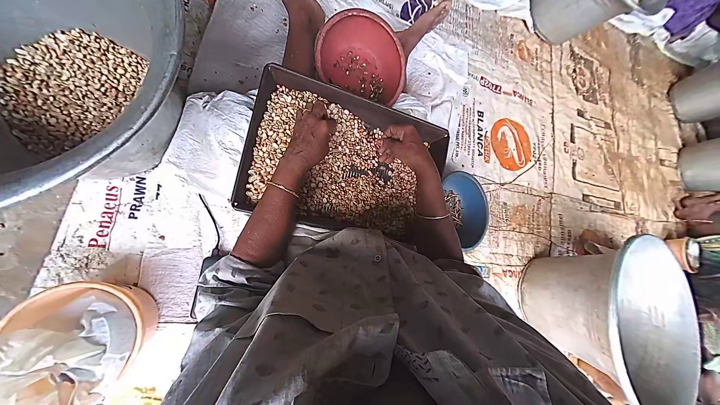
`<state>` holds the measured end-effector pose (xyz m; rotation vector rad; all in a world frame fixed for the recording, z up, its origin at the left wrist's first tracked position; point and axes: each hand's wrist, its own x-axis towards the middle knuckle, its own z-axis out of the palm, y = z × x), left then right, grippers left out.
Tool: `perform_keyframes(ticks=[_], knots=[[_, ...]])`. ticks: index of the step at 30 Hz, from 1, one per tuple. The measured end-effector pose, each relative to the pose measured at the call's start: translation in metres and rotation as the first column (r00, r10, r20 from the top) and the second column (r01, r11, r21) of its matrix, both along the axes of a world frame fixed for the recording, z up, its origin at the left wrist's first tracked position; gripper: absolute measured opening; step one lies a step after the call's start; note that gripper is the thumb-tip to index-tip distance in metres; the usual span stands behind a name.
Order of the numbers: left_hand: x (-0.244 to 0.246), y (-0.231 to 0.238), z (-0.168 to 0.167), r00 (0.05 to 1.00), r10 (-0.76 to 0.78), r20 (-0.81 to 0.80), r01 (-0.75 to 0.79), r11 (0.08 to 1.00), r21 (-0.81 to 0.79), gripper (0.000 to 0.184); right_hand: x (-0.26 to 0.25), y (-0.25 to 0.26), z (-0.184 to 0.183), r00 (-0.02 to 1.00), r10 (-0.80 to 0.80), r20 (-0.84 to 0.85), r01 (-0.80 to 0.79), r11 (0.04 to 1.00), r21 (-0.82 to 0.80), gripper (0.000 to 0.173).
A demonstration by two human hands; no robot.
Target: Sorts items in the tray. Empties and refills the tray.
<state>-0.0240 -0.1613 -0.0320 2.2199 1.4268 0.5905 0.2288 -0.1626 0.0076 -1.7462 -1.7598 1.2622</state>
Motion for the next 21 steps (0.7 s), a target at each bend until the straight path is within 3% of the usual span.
perform_keyframes(ticks=[7,9,11,12,13,15,17,18,20,21], knots=[[0.000,-0.001,0.002,1.000,0.005,0.009,-0.005,1.000,0.000,0.020,0.002,0.005,0.010,0.989,0.070,-0.129,-0.070,0.998,0.001,0.010],[0.000,-0.001,0.000,1.000,-0.003,0.016,0.003,1.000,0.009,0.021,0.000,0.013,0.015,0.939,-0.091,-0.332,0.140,0.982,0.128,0.013],[0.000,-0.001,0.000,1.000,-0.005,0.027,0.005,1.000,0.008,0.021,-0.004,0.029,0.020,0.726,-0.247,-0.642,0.428,0.893,0.141,0.017],[0.000,-0.002,0.001,1.000,-0.006,0.024,0.005,1.000,0.004,0.021,-0.008,0.036,0.020,0.651,-0.290,-0.702,0.515,0.848,0.127,0.017],[0.000,-0.002,0.001,1.000,-0.005,0.022,0.005,1.000,-0.002,0.021,-0.014,0.038,0.017,0.649,-0.309,-0.695,0.552,0.820,0.152,0.018],[0.000,-0.001,0.004,1.000,0.010,0.024,-0.010,1.000,-0.011,0.022,-0.036,0.030,0.002,0.807,-0.245,-0.537,0.457,0.835,0.305,0.019],[0.001,-0.001,0.005,0.999,0.019,0.029,-0.019,1.000,0.005,0.022,-0.060,0.011,-0.023,0.978,-0.063,-0.196,0.157,0.845,0.511,0.023],[0.001,-0.001,0.005,0.999,0.030,0.028,-0.030,0.999,0.013,0.022,-0.068,0.002,-0.036,0.999,0.034,0.034,-0.047,0.821,0.569,0.028],[0.001,-0.002,0.004,0.999,0.050,0.006,-0.050,0.999,0.020,0.024,-0.071,-0.010,-0.055,0.872,0.152,0.465,-0.407,0.753,0.517,0.038],[0.001,-0.002,0.004,0.998,0.057,-0.004,-0.057,0.998,0.020,0.025,-0.066,-0.013,-0.063,0.788,0.147,0.597,-0.500,0.718,0.484,0.038]])
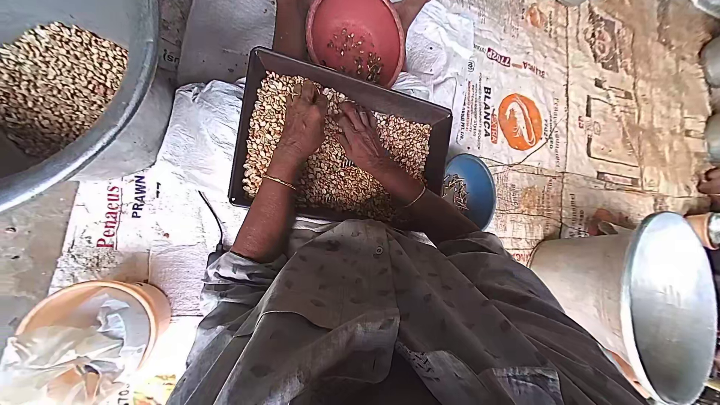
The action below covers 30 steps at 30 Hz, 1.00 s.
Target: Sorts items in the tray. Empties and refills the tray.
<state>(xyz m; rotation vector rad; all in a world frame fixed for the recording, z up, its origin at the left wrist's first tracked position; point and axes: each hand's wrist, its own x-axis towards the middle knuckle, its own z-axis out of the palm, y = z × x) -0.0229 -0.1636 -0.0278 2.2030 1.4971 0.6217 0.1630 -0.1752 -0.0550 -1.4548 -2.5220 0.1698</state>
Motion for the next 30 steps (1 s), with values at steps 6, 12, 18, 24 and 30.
perform_keyframes(ticks=[6,12,18,24,30], knots=[[0.000,-0.001,0.005,1.000,0.013,-0.016,-0.014,0.999,-0.045,0.027,0.054,0.001,0.024,0.891,-0.376,0.256,0.400,0.915,-0.050,0.035],[-0.001,0.001,0.003,1.000,0.002,-0.012,-0.002,1.000,-0.021,0.024,0.110,-0.015,0.059,0.883,-0.463,-0.078,0.421,0.855,-0.303,0.026],[-0.001,-0.001,0.003,1.000,0.007,-0.015,-0.007,1.000,-0.005,0.022,0.092,-0.012,0.070,0.821,-0.542,-0.180,0.504,0.836,-0.216,0.036],[-0.002,0.001,0.001,1.000,0.013,-0.009,-0.013,1.000,0.001,0.020,0.081,-0.012,0.039,0.605,-0.596,-0.528,0.245,0.770,-0.589,0.028],[-0.002,0.001,0.002,1.000,0.006,0.013,-0.006,1.000,-0.003,0.019,0.107,-0.013,0.044,0.655,-0.571,-0.495,0.321,0.803,-0.502,0.024]])
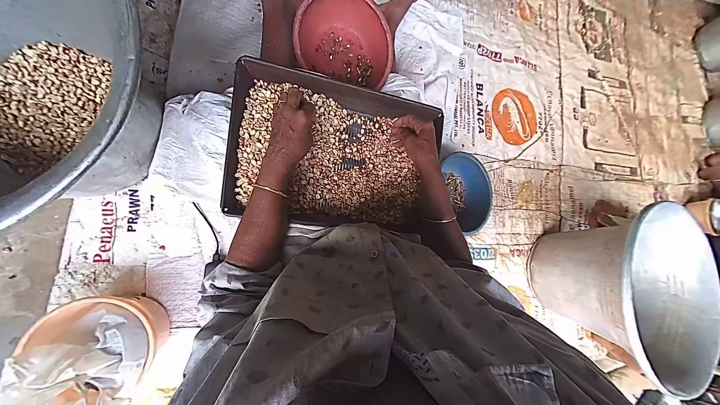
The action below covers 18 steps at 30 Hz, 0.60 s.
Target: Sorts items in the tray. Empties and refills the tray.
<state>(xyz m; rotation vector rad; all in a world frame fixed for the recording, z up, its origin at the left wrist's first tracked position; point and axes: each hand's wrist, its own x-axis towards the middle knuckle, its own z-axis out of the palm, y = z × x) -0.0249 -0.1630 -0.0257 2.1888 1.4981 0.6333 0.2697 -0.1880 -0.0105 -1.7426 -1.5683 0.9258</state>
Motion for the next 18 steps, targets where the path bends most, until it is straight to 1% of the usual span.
perform_keyframes(ticks=[3,5,7,9,14,18], knots=[[0.001,0.000,0.002,1.000,0.003,0.001,-0.003,1.000,-0.010,0.020,0.003,-0.014,0.006,0.987,0.147,0.065,-0.143,0.988,-0.062,0.020],[0.001,-0.001,0.003,1.000,0.006,-0.008,-0.006,1.000,-0.026,0.020,0.002,-0.023,0.003,0.941,0.226,0.251,-0.214,0.974,-0.076,0.021],[0.001,0.000,0.003,1.000,0.006,-0.022,-0.007,0.999,-0.034,0.020,-0.002,-0.028,-0.004,0.862,0.248,0.443,-0.229,0.969,-0.097,0.024],[0.001,0.000,0.002,1.000,0.006,-0.021,-0.006,1.000,-0.028,0.020,-0.007,-0.032,-0.006,0.802,0.265,0.535,-0.236,0.964,-0.124,0.025],[0.001,-0.001,0.003,1.000,0.007,-0.020,-0.008,1.000,-0.022,0.021,-0.015,-0.033,-0.006,0.764,0.248,0.595,-0.212,0.968,-0.132,0.023],[0.000,-0.001,0.002,1.000,0.004,-0.021,-0.004,1.000,-0.018,0.020,-0.018,-0.035,-0.007,0.765,0.217,0.606,-0.195,0.975,-0.103,0.022]])
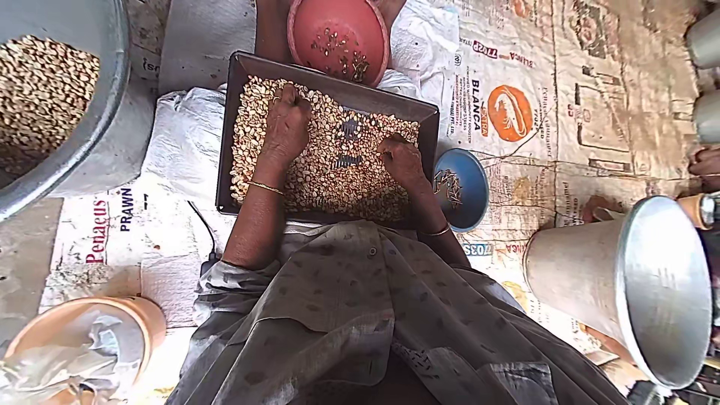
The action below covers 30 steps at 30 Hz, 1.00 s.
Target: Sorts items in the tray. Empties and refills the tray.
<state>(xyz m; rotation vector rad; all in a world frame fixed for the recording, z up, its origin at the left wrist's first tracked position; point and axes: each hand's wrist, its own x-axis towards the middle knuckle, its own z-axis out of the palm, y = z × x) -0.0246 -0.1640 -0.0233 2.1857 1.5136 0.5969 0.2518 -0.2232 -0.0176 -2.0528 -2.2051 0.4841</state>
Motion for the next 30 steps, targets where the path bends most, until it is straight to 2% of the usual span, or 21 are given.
perform_keyframes(ticks=[6,12,18,25,28,29,30], knots=[[0.001,0.001,-0.001,1.000,-0.004,-0.022,0.003,1.000,-0.008,0.021,0.000,-0.001,-0.004,1.000,-0.006,0.001,0.006,0.999,0.053,0.018],[0.001,0.000,0.000,1.000,0.000,-0.029,-0.001,1.000,-0.013,0.020,0.011,0.006,-0.008,0.964,-0.143,-0.226,0.173,0.977,0.122,0.020],[0.000,0.000,0.000,1.000,-0.003,-0.011,0.003,1.000,-0.007,0.020,0.016,0.007,-0.009,0.829,-0.183,-0.528,0.243,0.969,0.045,0.017],[0.001,0.000,0.002,1.000,-0.004,-0.014,0.003,1.000,-0.016,0.020,0.019,0.007,-0.006,0.713,-0.219,-0.666,0.208,0.973,-0.097,0.015],[0.001,0.000,0.001,1.000,0.000,-0.019,0.000,1.000,-0.012,0.020,0.023,0.009,0.001,0.754,-0.192,-0.628,0.104,0.979,-0.175,0.014],[0.001,0.000,0.001,1.000,-0.001,-0.015,0.001,1.000,-0.007,0.020,0.023,0.012,0.007,0.760,-0.159,-0.630,0.075,0.985,-0.158,0.015],[0.001,0.000,0.001,1.000,-0.002,-0.010,0.002,1.000,0.000,0.020,0.023,0.015,0.012,0.720,-0.127,-0.682,0.098,0.992,-0.081,0.016]])
